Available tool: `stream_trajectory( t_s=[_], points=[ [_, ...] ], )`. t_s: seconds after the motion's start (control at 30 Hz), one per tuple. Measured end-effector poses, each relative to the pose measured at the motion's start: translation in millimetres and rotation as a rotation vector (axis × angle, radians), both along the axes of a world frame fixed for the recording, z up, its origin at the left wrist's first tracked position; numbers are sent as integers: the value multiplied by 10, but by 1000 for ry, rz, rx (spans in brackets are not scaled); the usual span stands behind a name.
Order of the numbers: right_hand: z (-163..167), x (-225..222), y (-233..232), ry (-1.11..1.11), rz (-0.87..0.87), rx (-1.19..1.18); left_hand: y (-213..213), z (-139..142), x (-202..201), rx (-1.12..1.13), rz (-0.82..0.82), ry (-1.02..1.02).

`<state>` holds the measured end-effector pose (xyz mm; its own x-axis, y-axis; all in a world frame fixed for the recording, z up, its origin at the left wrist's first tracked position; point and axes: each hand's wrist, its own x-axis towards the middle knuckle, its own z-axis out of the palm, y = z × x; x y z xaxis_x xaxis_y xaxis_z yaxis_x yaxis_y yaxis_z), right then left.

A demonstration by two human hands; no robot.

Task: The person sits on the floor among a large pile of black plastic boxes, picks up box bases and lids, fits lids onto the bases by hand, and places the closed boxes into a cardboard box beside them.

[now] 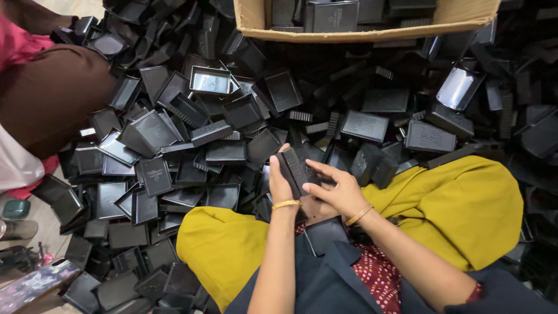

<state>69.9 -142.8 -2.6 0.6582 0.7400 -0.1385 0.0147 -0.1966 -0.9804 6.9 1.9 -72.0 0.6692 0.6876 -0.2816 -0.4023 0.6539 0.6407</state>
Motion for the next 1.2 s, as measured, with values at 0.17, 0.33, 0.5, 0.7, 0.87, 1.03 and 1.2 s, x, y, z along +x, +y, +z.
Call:
stream_trajectory(
  t_s=[0.17,0.33,0.5,0.7,0.87,1.03,1.2],
  points=[
    [-31,72,1,-195,79,-63,-117,84,14,123,24,113],
    [-62,274,-90,602,242,-1,117,177,-82,785,57,421],
    [85,-61,-127,-121,72,-66,177,310,-212,962,205,839],
    [553,251,107,-388,224,-343,154,364,-183,918,307,788],
    [859,1088,160,350,-179,551,309,271,-362,857,177,776],
    [220,794,-152,-376,185,-19,253,-122,-192,1318,19,747],
    [-626,184,-496,-787,427,-519,89,-604,434,2198,-402,734]
  ],
)
